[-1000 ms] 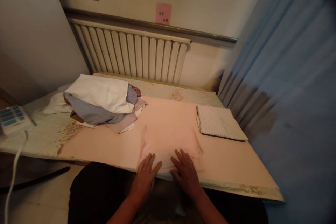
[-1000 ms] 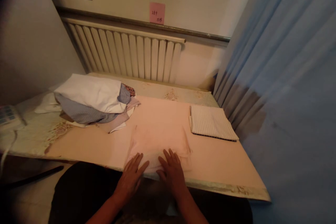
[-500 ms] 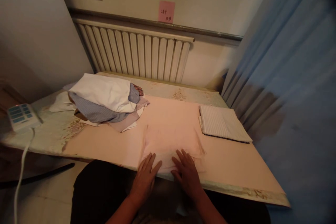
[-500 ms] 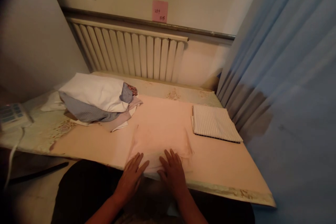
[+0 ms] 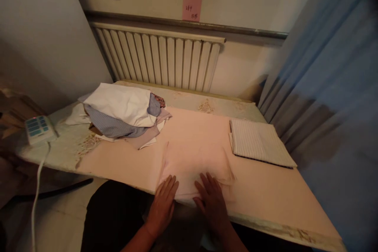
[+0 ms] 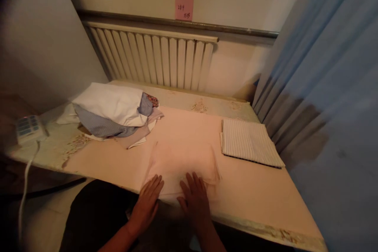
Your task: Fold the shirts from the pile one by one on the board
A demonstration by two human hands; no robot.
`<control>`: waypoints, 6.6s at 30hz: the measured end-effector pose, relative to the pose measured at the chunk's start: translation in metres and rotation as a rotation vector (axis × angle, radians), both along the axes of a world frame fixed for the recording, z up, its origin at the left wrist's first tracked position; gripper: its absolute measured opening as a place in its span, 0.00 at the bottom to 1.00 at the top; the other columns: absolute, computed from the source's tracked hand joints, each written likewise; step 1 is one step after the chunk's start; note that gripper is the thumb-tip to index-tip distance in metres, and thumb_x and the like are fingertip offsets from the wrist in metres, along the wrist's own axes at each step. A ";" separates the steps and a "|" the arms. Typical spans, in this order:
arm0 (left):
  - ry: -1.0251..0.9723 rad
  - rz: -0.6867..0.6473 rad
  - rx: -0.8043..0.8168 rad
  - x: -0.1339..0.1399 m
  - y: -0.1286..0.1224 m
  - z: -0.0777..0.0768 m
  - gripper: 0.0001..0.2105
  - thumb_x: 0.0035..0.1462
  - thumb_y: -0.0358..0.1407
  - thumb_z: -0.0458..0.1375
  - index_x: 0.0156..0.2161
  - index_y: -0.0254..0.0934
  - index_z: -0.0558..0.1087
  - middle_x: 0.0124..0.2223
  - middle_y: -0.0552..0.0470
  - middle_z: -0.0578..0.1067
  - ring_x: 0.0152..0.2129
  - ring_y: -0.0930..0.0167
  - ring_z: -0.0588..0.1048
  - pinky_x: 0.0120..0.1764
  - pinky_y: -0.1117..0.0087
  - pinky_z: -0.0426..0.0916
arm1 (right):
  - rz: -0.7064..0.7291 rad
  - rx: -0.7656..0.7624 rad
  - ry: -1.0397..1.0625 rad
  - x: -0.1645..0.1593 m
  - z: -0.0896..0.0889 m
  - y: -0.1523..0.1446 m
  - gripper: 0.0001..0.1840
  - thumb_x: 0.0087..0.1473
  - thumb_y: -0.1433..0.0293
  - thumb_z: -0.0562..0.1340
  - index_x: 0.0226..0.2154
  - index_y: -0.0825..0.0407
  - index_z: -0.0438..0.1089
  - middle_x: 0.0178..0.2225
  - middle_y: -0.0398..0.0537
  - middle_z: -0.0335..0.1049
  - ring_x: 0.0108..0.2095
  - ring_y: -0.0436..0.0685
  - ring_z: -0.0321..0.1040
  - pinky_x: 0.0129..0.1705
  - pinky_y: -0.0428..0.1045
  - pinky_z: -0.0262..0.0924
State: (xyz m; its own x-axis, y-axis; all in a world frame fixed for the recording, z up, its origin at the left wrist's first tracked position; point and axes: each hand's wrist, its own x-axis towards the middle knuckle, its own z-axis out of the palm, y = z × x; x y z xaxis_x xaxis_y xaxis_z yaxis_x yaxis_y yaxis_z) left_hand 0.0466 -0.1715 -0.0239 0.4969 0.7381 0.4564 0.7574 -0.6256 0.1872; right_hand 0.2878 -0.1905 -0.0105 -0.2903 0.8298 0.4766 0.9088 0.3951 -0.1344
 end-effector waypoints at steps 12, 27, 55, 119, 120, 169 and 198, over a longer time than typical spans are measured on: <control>0.071 0.047 0.000 0.003 -0.002 0.000 0.41 0.48 0.16 0.45 0.68 0.36 0.46 0.66 0.41 0.59 0.66 0.60 0.50 0.60 0.51 0.57 | 0.001 -0.013 0.046 0.000 -0.004 0.000 0.25 0.57 0.70 0.61 0.57 0.44 0.63 0.65 0.50 0.52 0.66 0.69 0.42 0.59 0.69 0.53; 0.083 0.104 0.053 0.010 0.001 -0.015 0.34 0.56 0.21 0.47 0.67 0.35 0.48 0.62 0.37 0.64 0.65 0.58 0.53 0.58 0.52 0.56 | 0.044 -0.087 0.135 0.004 -0.006 -0.001 0.27 0.56 0.70 0.60 0.58 0.43 0.61 0.65 0.49 0.51 0.66 0.70 0.43 0.59 0.70 0.53; 0.104 0.100 0.056 0.008 -0.001 -0.009 0.32 0.52 0.18 0.48 0.64 0.34 0.58 0.64 0.40 0.63 0.66 0.61 0.51 0.61 0.53 0.53 | 0.022 -0.044 0.087 0.003 -0.001 -0.002 0.24 0.57 0.71 0.60 0.56 0.44 0.63 0.65 0.49 0.53 0.66 0.68 0.43 0.59 0.69 0.54; -0.270 -0.125 -0.031 0.043 0.012 0.022 0.19 0.64 0.30 0.46 0.59 0.37 0.64 0.59 0.42 0.70 0.58 0.67 0.66 0.57 0.59 0.67 | 0.225 -0.100 -0.089 -0.067 -0.005 0.019 0.30 0.58 0.74 0.56 0.63 0.56 0.55 0.58 0.54 0.64 0.60 0.61 0.57 0.64 0.60 0.49; -0.276 -0.117 -0.075 0.046 0.018 0.021 0.18 0.64 0.31 0.46 0.58 0.37 0.65 0.58 0.43 0.70 0.57 0.67 0.68 0.57 0.59 0.67 | 0.223 -0.089 -0.101 -0.068 -0.007 0.020 0.29 0.58 0.74 0.57 0.61 0.57 0.57 0.56 0.56 0.66 0.59 0.61 0.59 0.64 0.61 0.48; -0.159 -0.068 -0.138 0.049 0.055 0.010 0.18 0.66 0.37 0.45 0.58 0.40 0.66 0.61 0.48 0.68 0.59 0.70 0.65 0.60 0.59 0.61 | 0.124 -0.120 -0.124 -0.037 0.008 0.007 0.29 0.56 0.72 0.59 0.60 0.57 0.60 0.61 0.58 0.60 0.64 0.61 0.49 0.63 0.61 0.51; -0.026 0.094 -0.090 0.030 0.059 0.008 0.23 0.64 0.41 0.47 0.63 0.42 0.59 0.66 0.48 0.61 0.64 0.62 0.54 0.62 0.53 0.54 | -0.163 -0.128 0.017 0.025 -0.005 0.002 0.24 0.63 0.66 0.52 0.61 0.53 0.58 0.61 0.56 0.59 0.62 0.62 0.54 0.58 0.61 0.55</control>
State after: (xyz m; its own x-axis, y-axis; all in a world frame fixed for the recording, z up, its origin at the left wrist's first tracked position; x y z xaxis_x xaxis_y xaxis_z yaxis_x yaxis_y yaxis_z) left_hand 0.0770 -0.1124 -0.0158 0.4123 0.8195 0.3981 0.8059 -0.5318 0.2601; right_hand 0.3127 -0.1890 -0.0154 -0.1401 0.9191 0.3683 0.9563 0.2220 -0.1902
